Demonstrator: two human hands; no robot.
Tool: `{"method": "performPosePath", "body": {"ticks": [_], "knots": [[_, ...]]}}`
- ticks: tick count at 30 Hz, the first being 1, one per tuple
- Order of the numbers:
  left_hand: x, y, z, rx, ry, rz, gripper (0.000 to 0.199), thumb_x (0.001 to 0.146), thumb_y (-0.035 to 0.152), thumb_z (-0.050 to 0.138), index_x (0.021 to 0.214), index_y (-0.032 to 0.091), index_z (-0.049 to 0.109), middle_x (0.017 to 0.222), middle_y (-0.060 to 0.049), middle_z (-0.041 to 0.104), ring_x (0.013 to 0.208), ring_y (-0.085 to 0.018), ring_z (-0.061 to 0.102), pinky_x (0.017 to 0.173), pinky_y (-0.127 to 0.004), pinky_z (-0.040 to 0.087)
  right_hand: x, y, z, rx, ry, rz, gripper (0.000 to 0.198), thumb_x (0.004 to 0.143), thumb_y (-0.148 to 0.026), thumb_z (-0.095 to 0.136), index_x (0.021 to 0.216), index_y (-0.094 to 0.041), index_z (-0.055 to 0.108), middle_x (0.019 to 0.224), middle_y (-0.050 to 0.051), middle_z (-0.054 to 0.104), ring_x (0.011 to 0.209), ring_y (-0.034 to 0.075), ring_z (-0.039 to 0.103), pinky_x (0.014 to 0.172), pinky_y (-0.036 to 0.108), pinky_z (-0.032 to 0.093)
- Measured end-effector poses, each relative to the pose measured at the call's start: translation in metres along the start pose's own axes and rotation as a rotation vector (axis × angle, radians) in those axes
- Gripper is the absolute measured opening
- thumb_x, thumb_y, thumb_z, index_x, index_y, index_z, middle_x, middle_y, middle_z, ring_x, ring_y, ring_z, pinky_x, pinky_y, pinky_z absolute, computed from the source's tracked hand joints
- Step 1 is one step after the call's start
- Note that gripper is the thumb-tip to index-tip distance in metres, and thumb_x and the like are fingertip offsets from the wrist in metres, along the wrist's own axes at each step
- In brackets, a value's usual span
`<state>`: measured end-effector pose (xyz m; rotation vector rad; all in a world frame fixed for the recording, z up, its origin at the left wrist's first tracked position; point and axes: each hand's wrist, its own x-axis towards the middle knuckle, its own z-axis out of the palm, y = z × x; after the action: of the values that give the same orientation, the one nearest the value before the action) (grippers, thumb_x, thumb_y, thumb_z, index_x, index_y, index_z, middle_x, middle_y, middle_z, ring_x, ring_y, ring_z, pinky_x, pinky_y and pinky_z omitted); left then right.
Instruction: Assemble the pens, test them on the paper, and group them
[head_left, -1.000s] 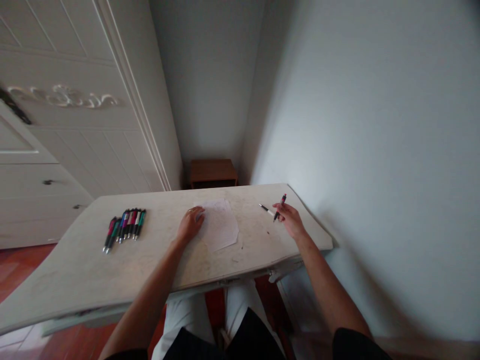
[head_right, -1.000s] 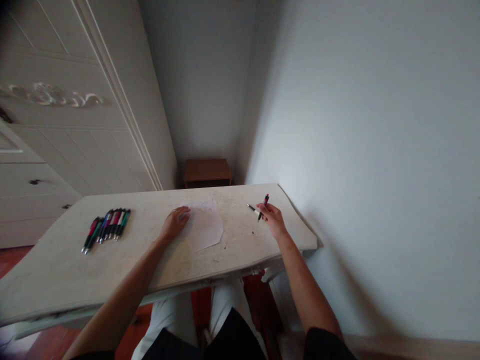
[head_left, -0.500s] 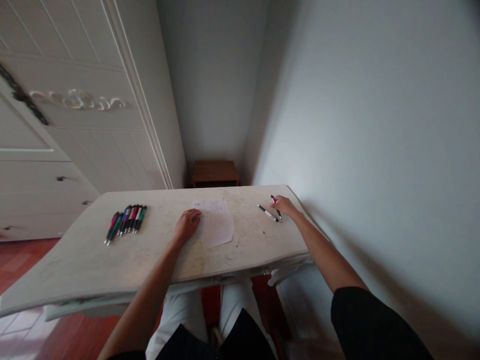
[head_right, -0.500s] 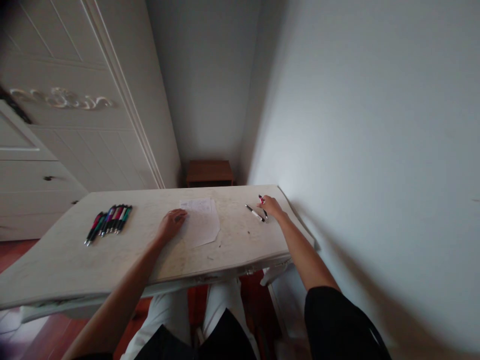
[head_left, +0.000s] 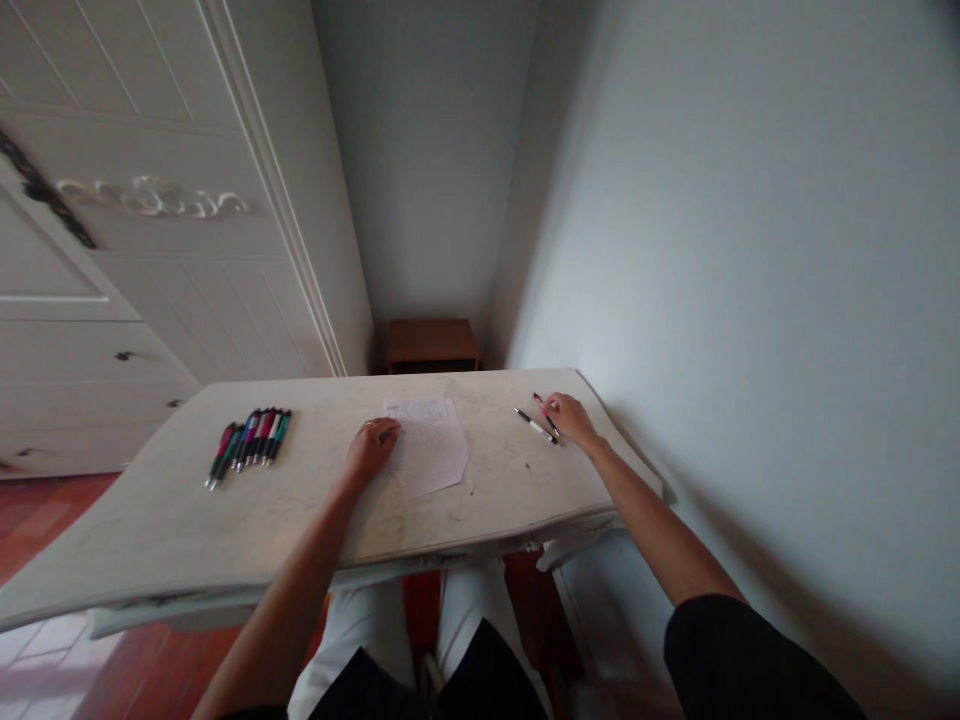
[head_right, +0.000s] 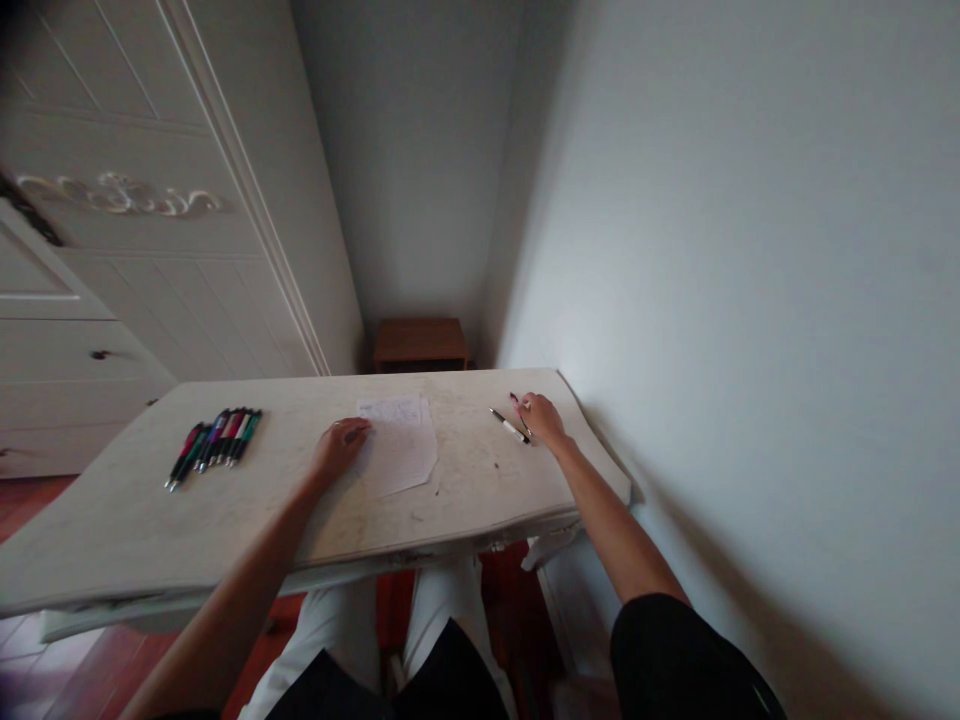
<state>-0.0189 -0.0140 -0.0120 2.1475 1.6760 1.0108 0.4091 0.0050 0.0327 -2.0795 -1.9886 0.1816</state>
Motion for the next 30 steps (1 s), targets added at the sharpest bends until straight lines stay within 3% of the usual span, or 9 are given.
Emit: {"method": "performPosePath", "body": {"ticks": [3,6,10,16,24,30], "knots": [[0.000,0.001,-0.002,-0.006,-0.006,-0.021,0.035,0.082,0.039,0.045,0.091,0.019,0.071,0.105,-0.010,0.072,0.101,-0.026,0.064,0.096,-0.036,0.048,-0.021,-0.006,-0.001,0.009,-0.026,-0.062,0.026,0.091,-0.038,0.055,0.092,-0.018,0.071,0.093,0.006,0.071,0.087,0.016,0.062,0.075,0.022,0.039],[0.000,0.002,-0.003,-0.012,-0.019,-0.033,0.035,0.082,0.039,0.045,0.092,0.019,0.071,0.107,-0.009,0.072,0.103,-0.026,0.064,0.097,-0.036,0.047,-0.038,-0.014,-0.002,0.006,-0.081,-0.109,0.022,0.088,-0.036,0.058,0.089,-0.019,0.073,0.094,0.007,0.071,0.088,0.017,0.063,0.078,0.022,0.040],[0.000,0.002,-0.003,-0.019,-0.011,-0.028,0.037,0.081,0.040,0.044,0.093,0.017,0.072,0.106,-0.010,0.072,0.103,-0.026,0.063,0.098,-0.036,0.046,-0.046,-0.022,-0.005,0.002,-0.078,-0.042,0.018,0.086,-0.032,0.060,0.088,-0.020,0.073,0.095,0.008,0.074,0.087,0.018,0.064,0.074,0.023,0.042],[0.001,0.004,-0.005,-0.023,-0.021,-0.039,0.034,0.081,0.040,0.046,0.090,0.019,0.071,0.105,-0.008,0.073,0.101,-0.025,0.064,0.097,-0.036,0.047,-0.041,-0.028,-0.014,0.028,-0.050,-0.015,0.019,0.087,-0.033,0.057,0.092,-0.023,0.072,0.090,0.005,0.075,0.084,0.018,0.067,0.070,0.023,0.042],[0.001,-0.001,-0.002,-0.033,0.005,-0.022,0.035,0.080,0.041,0.045,0.088,0.020,0.072,0.102,-0.010,0.073,0.099,-0.026,0.065,0.095,-0.037,0.049,-0.038,-0.030,-0.016,-0.075,-0.002,0.094,0.022,0.084,-0.034,0.057,0.095,-0.022,0.072,0.093,0.011,0.074,0.085,0.024,0.068,0.070,0.029,0.044],[0.001,0.002,-0.005,-0.019,-0.012,-0.049,0.033,0.078,0.038,0.047,0.089,0.020,0.072,0.105,-0.009,0.073,0.101,-0.026,0.065,0.097,-0.038,0.048,-0.020,-0.034,-0.022,0.046,-0.036,0.220,0.028,0.082,-0.041,0.059,0.096,-0.022,0.073,0.092,0.011,0.075,0.090,0.025,0.068,0.066,0.027,0.044]]}}
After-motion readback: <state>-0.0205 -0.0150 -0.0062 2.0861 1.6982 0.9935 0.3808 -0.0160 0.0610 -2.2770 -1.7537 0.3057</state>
